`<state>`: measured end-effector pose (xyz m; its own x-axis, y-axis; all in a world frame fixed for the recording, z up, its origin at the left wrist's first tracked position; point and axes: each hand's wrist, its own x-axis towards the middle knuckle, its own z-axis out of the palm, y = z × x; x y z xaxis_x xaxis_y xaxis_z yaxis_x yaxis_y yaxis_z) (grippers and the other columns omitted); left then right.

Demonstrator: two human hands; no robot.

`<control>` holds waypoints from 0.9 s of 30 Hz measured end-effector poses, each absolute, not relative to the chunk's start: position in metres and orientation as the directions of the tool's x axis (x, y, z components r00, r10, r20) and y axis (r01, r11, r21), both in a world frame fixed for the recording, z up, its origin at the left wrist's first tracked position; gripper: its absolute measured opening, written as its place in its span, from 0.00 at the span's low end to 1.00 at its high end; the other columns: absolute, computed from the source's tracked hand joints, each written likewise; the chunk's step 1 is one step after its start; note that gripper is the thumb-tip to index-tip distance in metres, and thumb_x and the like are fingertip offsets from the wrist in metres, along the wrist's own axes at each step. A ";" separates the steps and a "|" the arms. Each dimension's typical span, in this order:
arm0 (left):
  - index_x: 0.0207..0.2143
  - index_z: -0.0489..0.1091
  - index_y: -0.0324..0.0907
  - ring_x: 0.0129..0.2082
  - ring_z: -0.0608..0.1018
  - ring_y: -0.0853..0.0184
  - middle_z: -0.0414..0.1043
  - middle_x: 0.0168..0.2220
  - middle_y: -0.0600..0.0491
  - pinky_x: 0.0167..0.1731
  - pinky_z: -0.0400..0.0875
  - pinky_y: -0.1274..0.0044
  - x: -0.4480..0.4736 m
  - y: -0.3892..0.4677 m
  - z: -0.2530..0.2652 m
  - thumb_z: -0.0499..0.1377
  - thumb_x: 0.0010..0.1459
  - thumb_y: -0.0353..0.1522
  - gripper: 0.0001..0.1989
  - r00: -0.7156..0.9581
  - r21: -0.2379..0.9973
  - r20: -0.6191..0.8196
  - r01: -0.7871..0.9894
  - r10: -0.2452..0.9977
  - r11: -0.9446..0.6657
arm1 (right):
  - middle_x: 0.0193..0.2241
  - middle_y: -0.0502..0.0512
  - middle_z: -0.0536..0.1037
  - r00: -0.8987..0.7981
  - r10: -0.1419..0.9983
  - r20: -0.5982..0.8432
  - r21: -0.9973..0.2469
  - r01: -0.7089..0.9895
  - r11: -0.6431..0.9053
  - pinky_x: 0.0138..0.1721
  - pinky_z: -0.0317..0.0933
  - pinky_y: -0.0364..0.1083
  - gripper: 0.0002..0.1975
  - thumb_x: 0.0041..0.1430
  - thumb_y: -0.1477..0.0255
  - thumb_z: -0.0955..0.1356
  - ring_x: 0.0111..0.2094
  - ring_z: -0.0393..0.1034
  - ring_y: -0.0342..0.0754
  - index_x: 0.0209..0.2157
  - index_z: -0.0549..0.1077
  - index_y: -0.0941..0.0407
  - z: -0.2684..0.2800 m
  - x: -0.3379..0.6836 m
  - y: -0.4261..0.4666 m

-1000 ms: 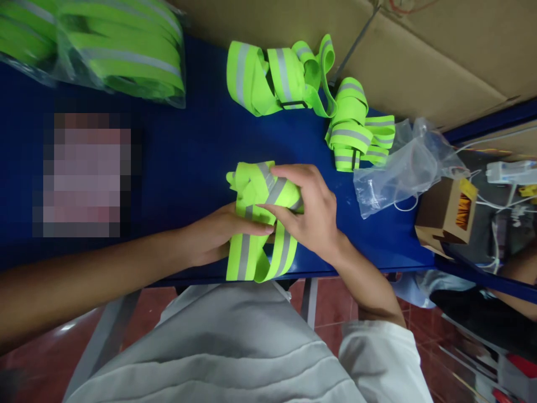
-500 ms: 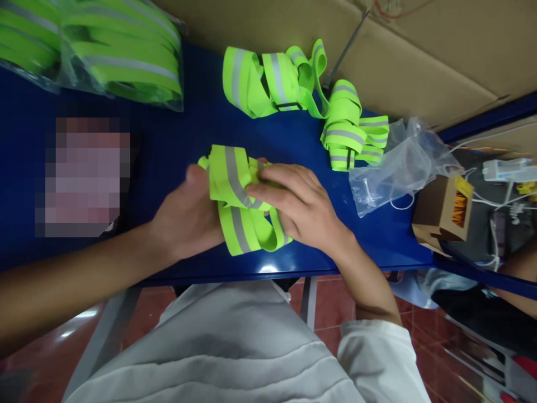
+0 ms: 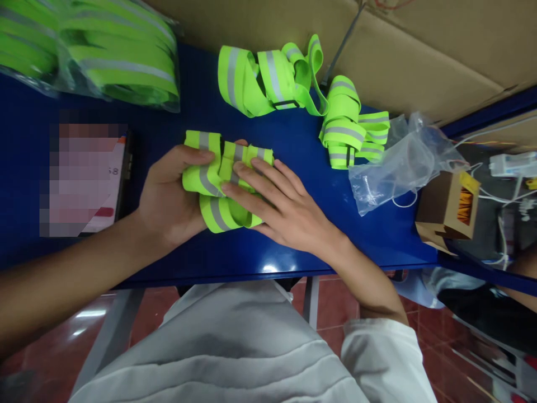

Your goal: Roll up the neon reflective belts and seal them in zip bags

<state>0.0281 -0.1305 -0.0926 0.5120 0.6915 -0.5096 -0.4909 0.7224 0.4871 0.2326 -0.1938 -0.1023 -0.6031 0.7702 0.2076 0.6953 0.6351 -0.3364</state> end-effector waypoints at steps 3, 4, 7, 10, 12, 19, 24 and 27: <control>0.45 0.76 0.45 0.41 0.81 0.63 0.82 0.40 0.54 0.44 0.79 0.72 0.030 -0.135 -0.091 0.58 0.60 0.32 0.12 0.551 0.433 -0.527 -0.481 0.647 0.762 | 0.66 0.51 0.72 -0.553 0.752 0.360 -0.250 0.719 0.648 0.67 0.59 0.63 0.30 0.67 0.52 0.70 0.69 0.64 0.60 0.68 0.64 0.38 -0.110 0.228 -0.196; 0.46 0.76 0.45 0.40 0.81 0.63 0.81 0.40 0.54 0.43 0.79 0.72 0.030 -0.136 -0.090 0.58 0.60 0.32 0.12 0.565 0.420 -0.531 -0.472 0.632 0.775 | 0.63 0.50 0.74 -0.531 0.740 0.413 -0.227 0.726 0.649 0.65 0.61 0.62 0.30 0.67 0.52 0.70 0.66 0.67 0.59 0.67 0.65 0.37 -0.112 0.226 -0.198; 0.47 0.75 0.45 0.40 0.81 0.64 0.81 0.40 0.55 0.43 0.78 0.72 0.030 -0.139 -0.089 0.58 0.60 0.33 0.13 0.574 0.411 -0.537 -0.462 0.619 0.786 | 0.59 0.49 0.78 -0.469 0.728 0.500 -0.181 0.765 0.618 0.61 0.61 0.62 0.26 0.65 0.55 0.73 0.61 0.71 0.59 0.63 0.69 0.34 -0.119 0.220 -0.202; 0.47 0.75 0.46 0.41 0.81 0.64 0.81 0.41 0.55 0.43 0.77 0.73 0.031 -0.142 -0.090 0.59 0.58 0.33 0.14 0.585 0.427 -0.523 -0.449 0.619 0.785 | 0.56 0.48 0.79 -0.432 0.749 0.503 -0.185 0.793 0.581 0.59 0.61 0.64 0.22 0.63 0.55 0.74 0.59 0.73 0.60 0.58 0.73 0.32 -0.122 0.217 -0.205; 0.46 0.75 0.46 0.41 0.81 0.64 0.80 0.40 0.55 0.39 0.76 0.75 0.031 -0.143 -0.093 0.61 0.55 0.33 0.15 0.613 0.430 -0.510 -0.427 0.604 0.796 | 0.51 0.48 0.81 -0.421 0.741 0.523 -0.213 0.777 0.592 0.57 0.61 0.64 0.18 0.62 0.54 0.74 0.54 0.76 0.59 0.53 0.77 0.35 -0.121 0.218 -0.205; 0.37 0.77 0.43 0.33 0.77 0.69 0.78 0.34 0.55 0.31 0.71 0.80 0.036 -0.143 -0.109 0.64 0.48 0.31 0.11 0.692 0.447 -0.476 -0.342 0.543 0.827 | 0.36 0.51 0.78 -0.336 0.822 0.459 -0.465 0.697 0.545 0.47 0.63 0.56 0.06 0.68 0.61 0.70 0.40 0.75 0.52 0.41 0.76 0.47 -0.107 0.213 -0.206; 0.35 0.78 0.42 0.31 0.76 0.69 0.78 0.32 0.55 0.30 0.70 0.80 0.034 -0.145 -0.106 0.65 0.47 0.31 0.10 0.733 0.457 -0.452 -0.300 0.509 0.837 | 0.40 0.52 0.77 -0.371 0.823 0.431 -0.411 0.731 0.545 0.49 0.60 0.57 0.13 0.65 0.58 0.71 0.43 0.73 0.53 0.44 0.70 0.49 -0.104 0.209 -0.208; 0.33 0.78 0.43 0.31 0.77 0.68 0.77 0.31 0.56 0.31 0.72 0.79 0.032 -0.147 -0.101 0.67 0.45 0.31 0.09 0.725 0.481 -0.459 -0.283 0.513 0.830 | 0.49 0.58 0.75 -0.284 0.837 0.467 -0.450 0.739 0.502 0.53 0.63 0.60 0.27 0.60 0.50 0.73 0.52 0.71 0.60 0.53 0.67 0.49 -0.105 0.208 -0.210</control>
<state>0.0321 -0.1470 -0.1012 0.7253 0.5134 -0.4587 -0.2831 0.8297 0.4811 0.2083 -0.2096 -0.1051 -0.2842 0.8372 0.4673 0.7388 0.5019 -0.4498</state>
